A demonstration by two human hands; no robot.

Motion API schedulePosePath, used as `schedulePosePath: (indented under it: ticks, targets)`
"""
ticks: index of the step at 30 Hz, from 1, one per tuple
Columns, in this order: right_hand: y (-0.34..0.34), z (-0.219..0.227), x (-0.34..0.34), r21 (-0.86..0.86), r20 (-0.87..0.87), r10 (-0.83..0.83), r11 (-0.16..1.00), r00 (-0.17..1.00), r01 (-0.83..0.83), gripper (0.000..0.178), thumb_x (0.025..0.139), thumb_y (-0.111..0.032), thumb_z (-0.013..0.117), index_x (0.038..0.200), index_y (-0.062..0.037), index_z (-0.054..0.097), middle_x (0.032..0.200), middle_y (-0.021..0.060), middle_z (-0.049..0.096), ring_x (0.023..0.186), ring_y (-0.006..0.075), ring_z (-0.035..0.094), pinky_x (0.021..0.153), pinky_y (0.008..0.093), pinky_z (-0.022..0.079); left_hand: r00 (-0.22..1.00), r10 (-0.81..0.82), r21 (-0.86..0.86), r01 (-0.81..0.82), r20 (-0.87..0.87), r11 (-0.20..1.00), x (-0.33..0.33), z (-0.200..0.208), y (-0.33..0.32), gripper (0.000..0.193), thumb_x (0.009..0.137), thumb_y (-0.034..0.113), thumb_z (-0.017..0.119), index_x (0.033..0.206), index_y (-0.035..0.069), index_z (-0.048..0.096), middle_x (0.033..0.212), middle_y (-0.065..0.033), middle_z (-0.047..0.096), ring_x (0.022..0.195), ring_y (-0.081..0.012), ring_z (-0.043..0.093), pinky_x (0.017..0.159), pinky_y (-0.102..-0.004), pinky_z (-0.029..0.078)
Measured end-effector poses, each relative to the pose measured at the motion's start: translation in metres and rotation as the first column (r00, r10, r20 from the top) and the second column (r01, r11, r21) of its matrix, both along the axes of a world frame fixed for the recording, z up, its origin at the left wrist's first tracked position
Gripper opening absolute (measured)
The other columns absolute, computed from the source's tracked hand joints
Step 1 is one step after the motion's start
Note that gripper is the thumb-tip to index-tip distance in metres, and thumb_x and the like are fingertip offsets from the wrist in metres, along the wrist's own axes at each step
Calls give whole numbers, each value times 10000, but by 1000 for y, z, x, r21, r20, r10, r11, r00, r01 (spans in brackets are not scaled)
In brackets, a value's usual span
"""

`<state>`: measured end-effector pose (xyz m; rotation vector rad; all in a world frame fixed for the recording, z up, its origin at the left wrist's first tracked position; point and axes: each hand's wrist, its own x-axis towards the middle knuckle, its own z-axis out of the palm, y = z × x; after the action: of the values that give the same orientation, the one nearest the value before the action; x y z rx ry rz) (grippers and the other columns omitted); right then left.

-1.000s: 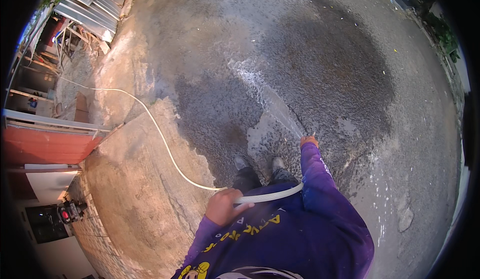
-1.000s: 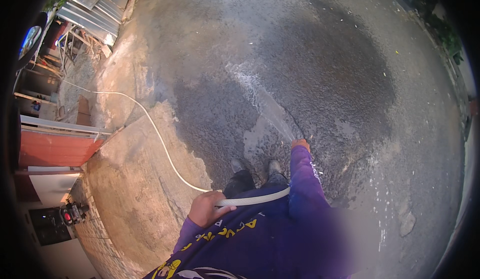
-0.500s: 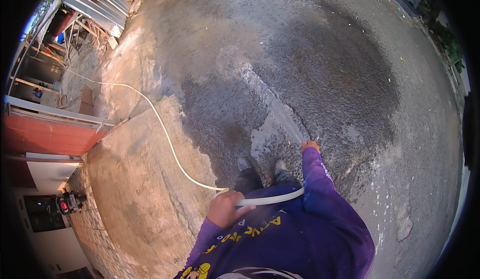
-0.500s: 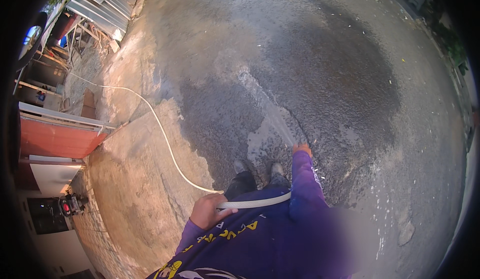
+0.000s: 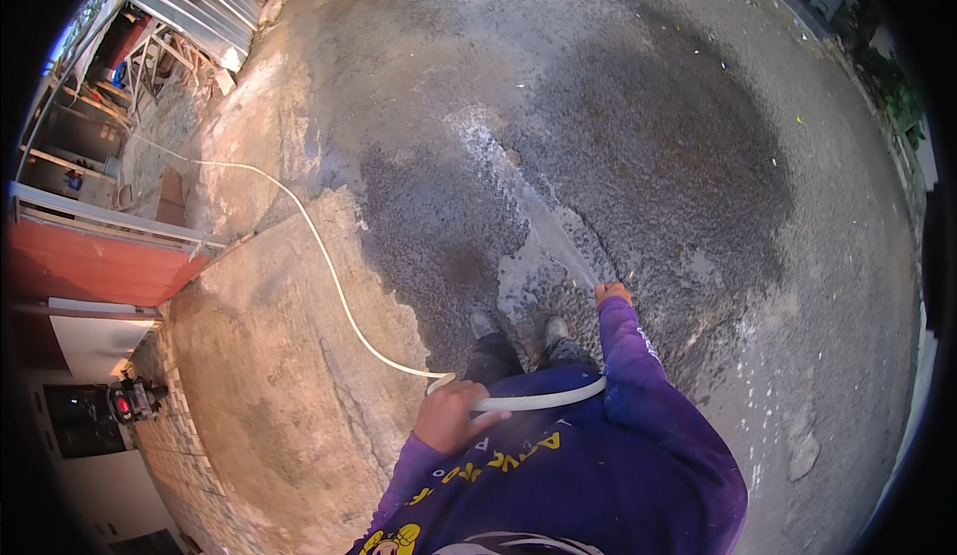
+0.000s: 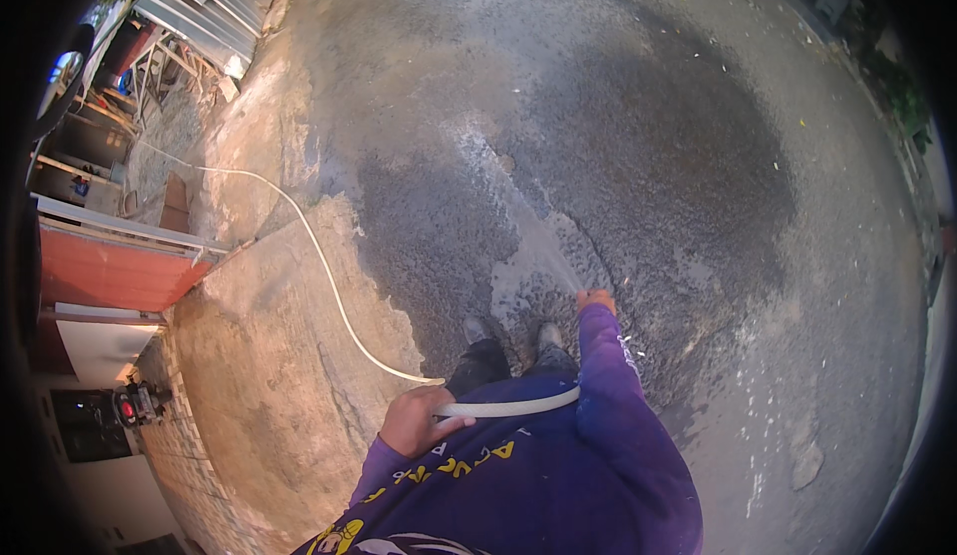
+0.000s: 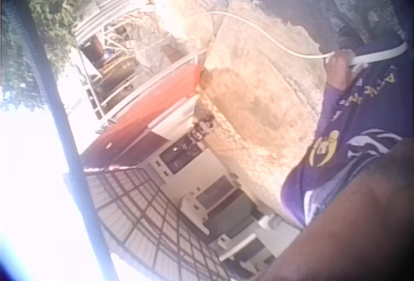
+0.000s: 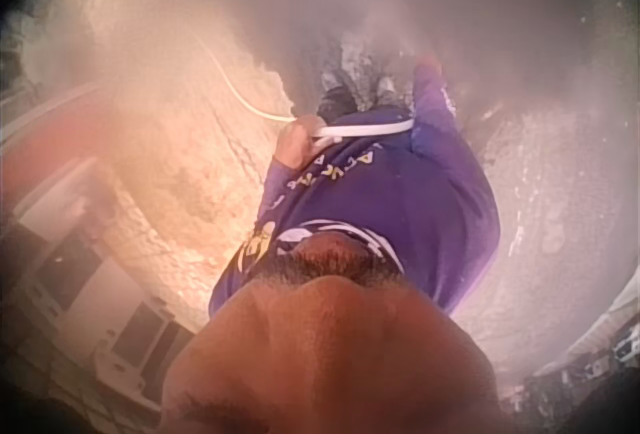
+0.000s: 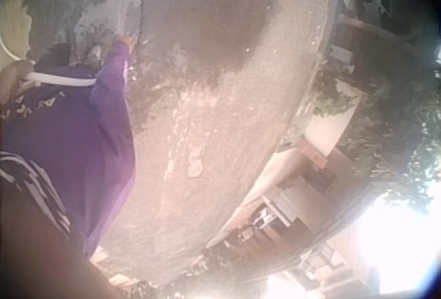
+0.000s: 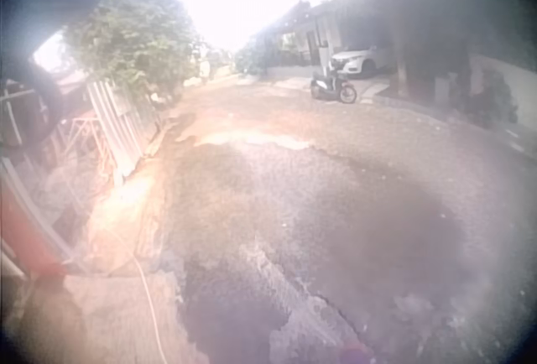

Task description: The person uses a hose to spray water on a concrete pavement, moving the stream back and forth to wet and rinse the surface. The person walks forward and backward while maintaining a steady spray, covering a large area of the ground.

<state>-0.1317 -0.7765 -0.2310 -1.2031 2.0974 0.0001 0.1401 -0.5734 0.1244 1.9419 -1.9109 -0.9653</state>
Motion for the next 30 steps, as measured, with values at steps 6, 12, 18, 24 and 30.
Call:
schedulePosePath:
  ticks: [6, 12, 18, 24, 30]
  targets:
    - [-2, 3, 4, -27, 27, 104, 994, 994, -103, 440, 870, -479, 647, 1138, -156, 777, 1083, 193, 743, 1043, 369, 706, 979, 454, 534, 1000, 9, 17, -9, 0, 1000, -1, 1, 5, 384, 801, 419, 816, 818, 60, 680, 795, -134, 670, 784, -349, 674, 698, -448, 524]
    - [-1, 9, 8, -31, 3, 112, 993, 994, -111, 438, 867, -474, 635, 1159, -178, 771, 1142, 179, 732, 1081, 358, 695, 992, 445, 527, 1000, 13, 5, -13, 0, 1000, -1, 2, 10, 386, 807, 412, 815, 840, 51, 685, 799, -138, 672, 789, -354, 675, 707, -445, 526]
    - [-3, 19, 1, -20, -61, -22, 1000, 998, 21, 422, 870, -453, 601, 1165, -203, 772, 1162, 180, 728, 1102, 365, 688, 1008, 442, 522, 1000, 27, -18, -27, -1, 999, 0, -3, 17, 397, 807, 436, 805, 818, 61, 674, 808, -129, 668, 793, -352, 668, 711, -455, 524]
    - [-6, 41, -5, -63, -36, -57, 997, 998, 55, 422, 868, -456, 602, 1145, -191, 779, 1165, 190, 725, 1112, 376, 683, 1008, 453, 520, 1000, 29, -32, -29, 12, 999, -2, -5, 20, 394, 808, 438, 805, 814, 67, 672, 795, -125, 661, 788, -347, 669, 708, -453, 524]
    - [-6, 39, -6, -97, -57, -25, 995, 998, 19, 428, 867, -457, 604, 1142, -180, 779, 1138, 196, 728, 1098, 386, 684, 1006, 464, 516, 999, 35, -37, -35, -1, 999, -5, -3, 19, 394, 812, 439, 801, 810, 71, 663, 783, -122, 654, 785, -342, 670, 704, -451, 524]
